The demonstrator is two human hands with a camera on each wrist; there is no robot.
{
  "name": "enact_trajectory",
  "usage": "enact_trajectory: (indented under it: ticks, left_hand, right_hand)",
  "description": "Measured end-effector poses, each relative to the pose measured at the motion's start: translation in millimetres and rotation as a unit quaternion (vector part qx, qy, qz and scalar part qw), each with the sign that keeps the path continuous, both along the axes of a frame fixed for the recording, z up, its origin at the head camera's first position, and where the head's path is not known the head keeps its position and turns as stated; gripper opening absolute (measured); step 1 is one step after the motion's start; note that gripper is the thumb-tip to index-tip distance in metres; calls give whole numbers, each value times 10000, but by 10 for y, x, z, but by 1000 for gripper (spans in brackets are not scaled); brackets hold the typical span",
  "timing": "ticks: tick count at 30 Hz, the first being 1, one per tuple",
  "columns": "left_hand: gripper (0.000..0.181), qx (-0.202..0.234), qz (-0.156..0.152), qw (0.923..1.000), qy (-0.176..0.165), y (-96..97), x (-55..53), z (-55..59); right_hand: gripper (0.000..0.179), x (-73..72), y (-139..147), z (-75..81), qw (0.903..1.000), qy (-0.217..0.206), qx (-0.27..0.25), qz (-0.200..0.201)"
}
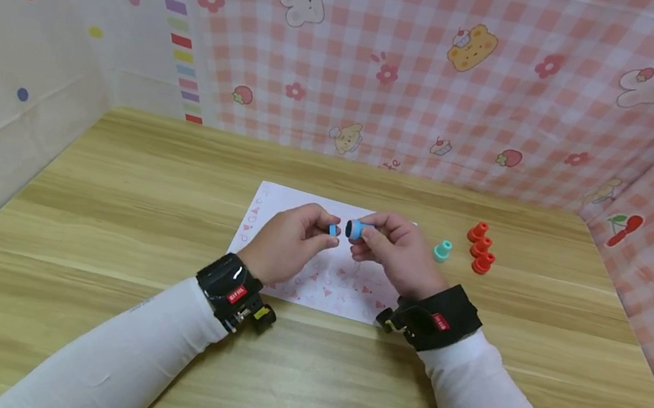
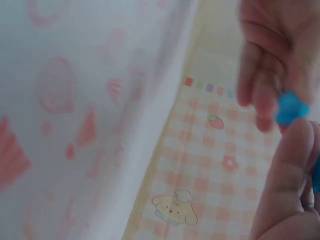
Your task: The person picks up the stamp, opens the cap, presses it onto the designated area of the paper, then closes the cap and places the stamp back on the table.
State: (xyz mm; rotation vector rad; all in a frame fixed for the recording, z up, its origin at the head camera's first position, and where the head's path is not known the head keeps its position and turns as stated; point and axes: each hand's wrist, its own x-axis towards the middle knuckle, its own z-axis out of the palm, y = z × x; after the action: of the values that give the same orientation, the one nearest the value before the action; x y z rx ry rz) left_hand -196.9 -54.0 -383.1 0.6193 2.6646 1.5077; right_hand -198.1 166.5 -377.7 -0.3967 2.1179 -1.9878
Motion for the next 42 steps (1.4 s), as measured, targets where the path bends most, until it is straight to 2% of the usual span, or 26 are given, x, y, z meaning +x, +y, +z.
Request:
enact_trajectory:
  ticks: [3,6,10,12,14,18,21,23,25,29,32,37,42]
  left_hand:
    - [24,-64,59,9999,57,-3,-10,-9]
    - [26,-161,76,9998,111,2,-19,-12]
    - [28,-375,155,9989,225,18,-31,-9]
    - [28,-478,213,9983,249,22,-37,-7]
    - [28,-562,258,9978,256,22,-40,-5]
    - [30,-641,307,9971,279,19,-36,5]
    - [29,-655,330,9968,304,17,-32,10]
    - [30,-674,345,9966,315,14,-32,9]
    - [30,-691,357,9964,331,12,-32,10]
    - [32,-683,362,9964,338,8,-30,13]
    - [33,-679,363,9965,330,6,-24,17]
    - [33,-692,370,9964,317,-4,-22,11]
    - [32,-676,370,9966,305,-14,-13,10]
  right_hand:
    - [15,-14,80,30,9994,-318,-158,16]
    - [16,-33,148,75,9987,-498,52,-74]
    - [24,-98,204,171,9963,-446,649,-345]
    - [26,-148,223,227,9898,-253,1308,-496]
    - [27,-197,242,283,9746,-28,2155,-604]
    - [24,-294,264,338,9251,397,3731,-590]
    - [22,-351,255,330,8947,624,4402,-432]
    - [20,-378,245,308,8779,751,4718,-339]
    - [18,-395,236,278,8681,799,4892,-260]
    - [14,-420,228,210,8610,851,5012,-159]
    - [12,-430,218,180,8593,817,5046,-146]
    - [11,-435,200,171,8570,797,5091,-68]
    - [13,-441,183,173,8485,804,5230,41]
